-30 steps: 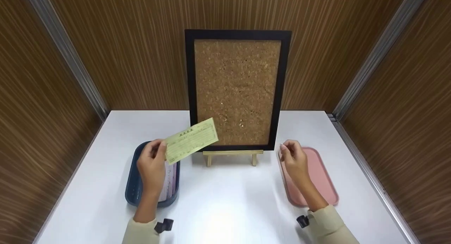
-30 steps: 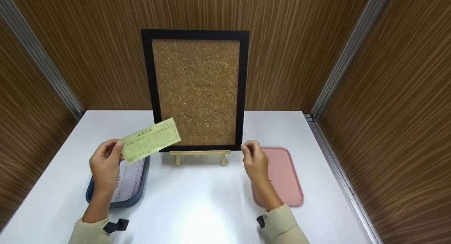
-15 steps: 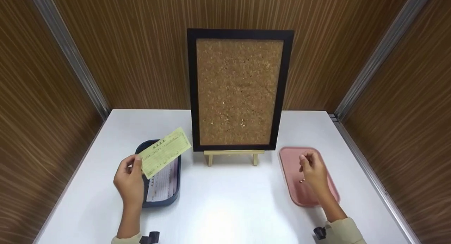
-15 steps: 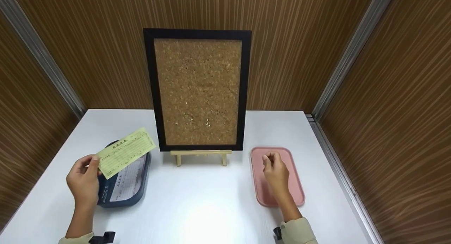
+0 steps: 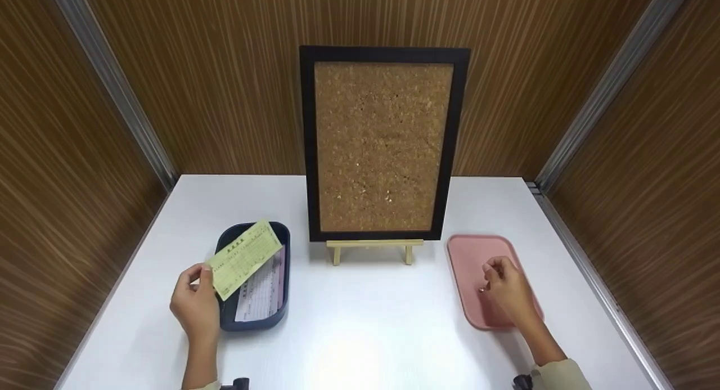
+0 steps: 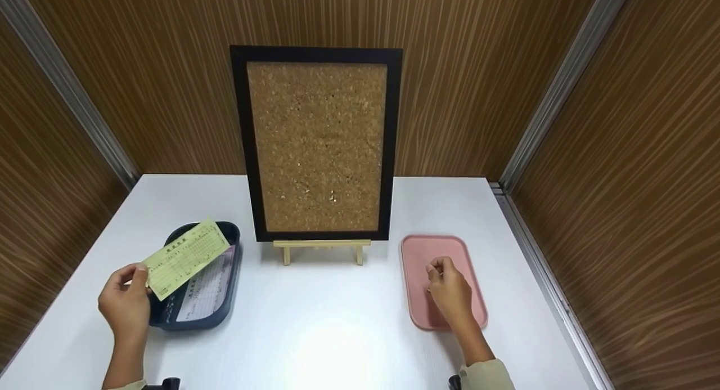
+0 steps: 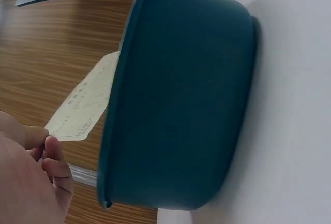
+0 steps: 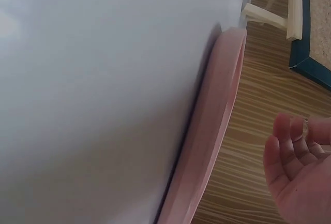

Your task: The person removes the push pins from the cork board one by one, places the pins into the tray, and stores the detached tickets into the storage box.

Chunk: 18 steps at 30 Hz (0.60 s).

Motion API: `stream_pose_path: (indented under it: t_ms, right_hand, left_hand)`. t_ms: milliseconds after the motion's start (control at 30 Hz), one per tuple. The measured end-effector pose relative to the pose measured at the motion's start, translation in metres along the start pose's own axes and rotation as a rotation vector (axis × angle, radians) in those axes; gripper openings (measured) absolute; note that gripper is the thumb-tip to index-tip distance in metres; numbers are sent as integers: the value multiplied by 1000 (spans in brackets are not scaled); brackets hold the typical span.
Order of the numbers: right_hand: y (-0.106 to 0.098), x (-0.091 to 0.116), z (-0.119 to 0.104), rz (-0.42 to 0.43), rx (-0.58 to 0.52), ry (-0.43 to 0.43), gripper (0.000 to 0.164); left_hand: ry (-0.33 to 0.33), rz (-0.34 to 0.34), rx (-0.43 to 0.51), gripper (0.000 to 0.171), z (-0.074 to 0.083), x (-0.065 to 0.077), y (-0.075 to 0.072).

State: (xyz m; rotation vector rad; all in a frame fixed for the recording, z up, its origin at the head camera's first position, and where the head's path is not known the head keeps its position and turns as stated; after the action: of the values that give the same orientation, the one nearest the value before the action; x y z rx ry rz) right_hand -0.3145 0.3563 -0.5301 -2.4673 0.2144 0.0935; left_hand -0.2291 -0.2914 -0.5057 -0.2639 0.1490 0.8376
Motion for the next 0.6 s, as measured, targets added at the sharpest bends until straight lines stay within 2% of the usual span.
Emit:
stream_pose_path:
  t_ms: [133,400,600]
  right_hand:
    - [1,0,1,-1,43,0,13]
    - [2,1,11,-22,274,17,14]
    - [2,0,17,-47,322,16,15]
  left_hand:
    - [-13,-10,-56,30,-6,1,4]
    - [-7,-7,-152,25,-12,1,11]
    - [-15,-39,-162,26,-15,4,15]
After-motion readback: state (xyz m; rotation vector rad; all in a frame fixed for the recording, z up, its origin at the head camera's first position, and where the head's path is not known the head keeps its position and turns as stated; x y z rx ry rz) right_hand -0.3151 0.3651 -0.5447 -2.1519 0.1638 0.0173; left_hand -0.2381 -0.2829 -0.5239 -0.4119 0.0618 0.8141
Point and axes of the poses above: each hand's wrist, its own x-axis away from the middle knuckle, its own y-axis out of the palm, z = x × y, the point moved 10 cm from there along -x, towards the middle knuckle, and after that the axes turned 5 degrees about x, right-handed, at the moved point
